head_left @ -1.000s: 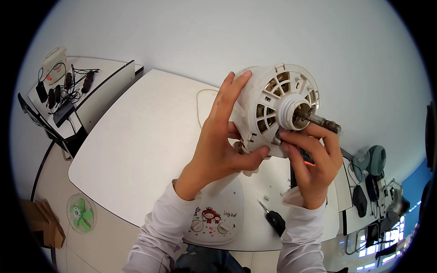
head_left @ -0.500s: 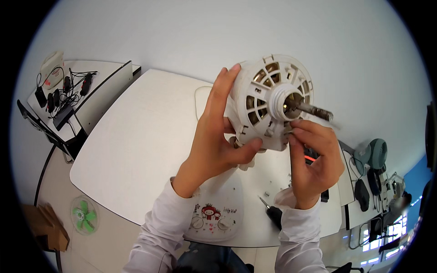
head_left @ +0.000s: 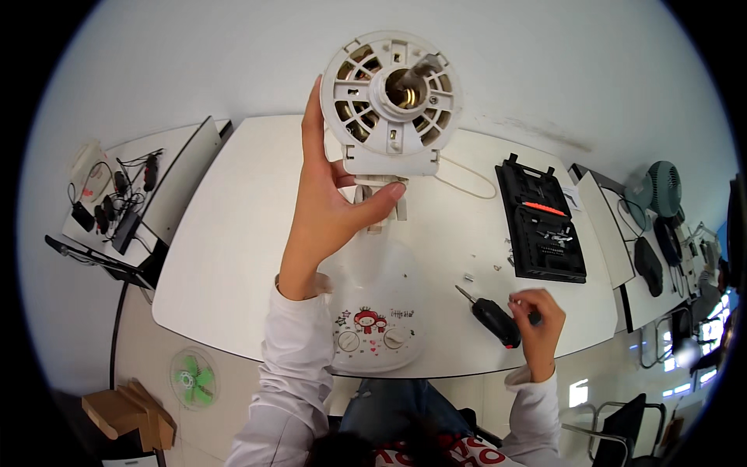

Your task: The person assembles a white fan motor housing by hand and with a cordless drill. They insert screws, tighten them, and repeatedly rotate the motor shaft to check alignment. The person works at a white table with tools and parts nearby.

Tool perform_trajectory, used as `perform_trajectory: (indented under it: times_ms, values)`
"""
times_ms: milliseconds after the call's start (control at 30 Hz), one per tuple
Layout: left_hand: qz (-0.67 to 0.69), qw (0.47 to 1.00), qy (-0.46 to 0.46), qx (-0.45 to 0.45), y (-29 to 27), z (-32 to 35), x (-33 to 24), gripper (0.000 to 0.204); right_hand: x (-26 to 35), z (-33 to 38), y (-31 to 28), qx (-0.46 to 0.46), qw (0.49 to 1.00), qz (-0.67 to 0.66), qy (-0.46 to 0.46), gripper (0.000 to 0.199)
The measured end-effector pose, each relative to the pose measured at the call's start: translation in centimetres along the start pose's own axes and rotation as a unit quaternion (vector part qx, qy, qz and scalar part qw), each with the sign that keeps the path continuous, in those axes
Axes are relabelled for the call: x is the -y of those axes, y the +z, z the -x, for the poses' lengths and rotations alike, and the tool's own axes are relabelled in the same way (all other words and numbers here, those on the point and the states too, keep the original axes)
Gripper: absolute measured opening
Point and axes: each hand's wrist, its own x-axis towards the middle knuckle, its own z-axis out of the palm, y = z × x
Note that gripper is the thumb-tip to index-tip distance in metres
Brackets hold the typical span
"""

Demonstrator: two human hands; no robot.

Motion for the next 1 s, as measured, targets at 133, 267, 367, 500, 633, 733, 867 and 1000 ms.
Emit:
perform_trajectory:
  times_ms: [133,267,367,500,633,733,867,1000]
  values:
    - [0.078,0.995,-0.057,-0.007,0.4,0.1,-0.4,0.104,-3.0,4.2,-0.1,-0.004,0.998,-0.027,0.054,0.015]
    - [0.071,0.997,-0.04,-0.018,0.5,0.4,0.0,0.102,-3.8,5.7,-0.1,-0.024,0.992,-0.082,0.092,0.014]
    - [0.072,0.997,-0.025,-0.021,0.4,0.6,0.1,0.101,-3.8,6.1,-0.6,-0.038,0.988,-0.115,0.099,0.014]
    - [0.063,0.998,-0.012,-0.01,0.7,0.9,-0.5,0.103,-4.6,6.8,-0.9,-0.035,0.99,-0.114,0.08,0.015]
    - [0.054,0.998,0.027,-0.002,0.7,1.8,0.3,0.109,-5.0,7.5,-0.6,-0.043,0.985,-0.14,0.087,0.016]
    - [0.038,0.999,0.032,-0.016,0.3,2.3,0.7,0.106,-4.9,7.3,-0.3,-0.024,0.986,-0.148,0.075,0.018]
    - [0.042,0.998,0.011,-0.041,1.0,2.4,0.3,0.1,-4.1,6.8,-0.3,-0.001,0.988,-0.13,0.088,0.018]
    - [0.043,0.999,0.006,-0.033,1.1,2.7,0.0,0.096,-3.4,5.5,0.4,0.026,0.995,-0.085,0.042,0.014]
